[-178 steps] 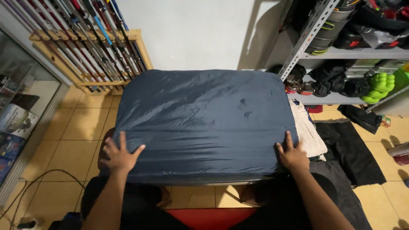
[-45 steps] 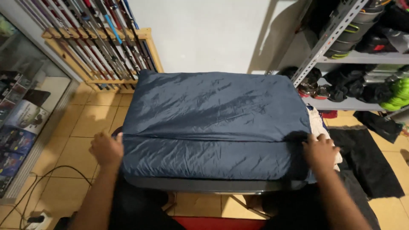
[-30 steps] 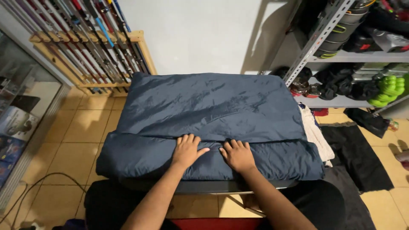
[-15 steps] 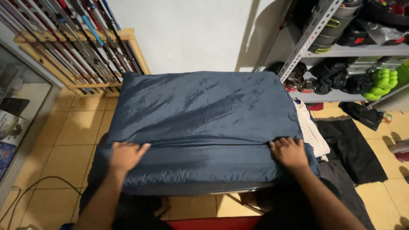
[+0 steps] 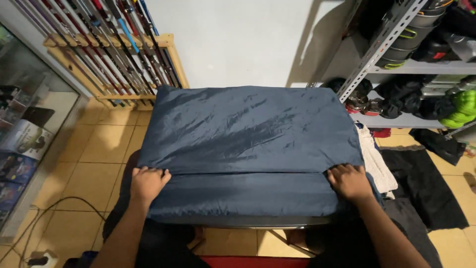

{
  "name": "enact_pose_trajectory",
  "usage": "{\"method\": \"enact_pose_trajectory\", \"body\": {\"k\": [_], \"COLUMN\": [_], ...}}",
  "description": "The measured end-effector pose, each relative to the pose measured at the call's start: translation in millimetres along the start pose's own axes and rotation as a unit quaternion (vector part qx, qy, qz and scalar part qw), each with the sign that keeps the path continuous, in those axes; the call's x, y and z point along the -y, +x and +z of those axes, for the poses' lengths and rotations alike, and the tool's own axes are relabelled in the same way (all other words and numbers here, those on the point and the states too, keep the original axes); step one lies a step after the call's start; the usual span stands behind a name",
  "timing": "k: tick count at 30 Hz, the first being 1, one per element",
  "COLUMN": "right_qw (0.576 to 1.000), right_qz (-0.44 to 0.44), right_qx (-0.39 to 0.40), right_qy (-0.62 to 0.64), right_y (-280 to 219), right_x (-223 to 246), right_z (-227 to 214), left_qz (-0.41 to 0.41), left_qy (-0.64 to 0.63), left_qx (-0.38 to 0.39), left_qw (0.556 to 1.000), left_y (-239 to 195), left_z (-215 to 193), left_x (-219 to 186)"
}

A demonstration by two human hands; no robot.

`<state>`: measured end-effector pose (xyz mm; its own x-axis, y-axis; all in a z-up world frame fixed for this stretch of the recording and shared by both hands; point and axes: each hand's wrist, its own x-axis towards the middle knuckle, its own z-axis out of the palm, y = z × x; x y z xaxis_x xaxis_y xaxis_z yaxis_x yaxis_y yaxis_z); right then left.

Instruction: The person places a dark blue fabric cover over a black suitcase, smooths the fabric, and secures it by fastening straps and buckles. The person adjusts the cover multiple times to ensure it fits snugly around the suitcase.

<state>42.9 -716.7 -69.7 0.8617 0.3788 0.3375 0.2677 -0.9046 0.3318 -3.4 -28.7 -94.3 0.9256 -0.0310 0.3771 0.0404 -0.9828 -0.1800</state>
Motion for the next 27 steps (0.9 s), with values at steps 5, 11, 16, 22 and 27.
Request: {"method": "enact_pose_trajectory", "body": {"k": [5, 11, 16, 22, 27], "right_qw": [1.0, 0.996, 0.94, 0.95, 0.985], "right_qz": [0.011, 0.069, -0.008, 0.064, 0.127], "right_qx": [0.018, 0.009, 0.279, 0.265, 0.074], "right_qy": [0.001, -0.052, 0.199, 0.15, 0.096], "right_y": [-13.5, 16.3, 48.1, 31.1, -9.6], "right_x": [7.6, 112.4, 246.3, 220.6, 153.2], "right_z": [-1.4, -65.4, -122.8, -93.1, -24.3], "left_qz": [0.007, -0.128, 0.068, -0.07, -0.143], "left_qy": [0.025, -0.216, -0.284, -0.208, -0.116], "left_qx": [-0.073, -0.003, 0.155, 0.113, 0.074], "left_qw": [0.997, 0.968, 0.944, 0.969, 0.98], "left_y": [3.8, 15.0, -16.7, -14.4, -17.1], "left_z": [15.1, -118.0, -123.4, -73.2, -36.9], "left_x": [-5.8, -145.9, -286.5, -258.4, -179.3]}}
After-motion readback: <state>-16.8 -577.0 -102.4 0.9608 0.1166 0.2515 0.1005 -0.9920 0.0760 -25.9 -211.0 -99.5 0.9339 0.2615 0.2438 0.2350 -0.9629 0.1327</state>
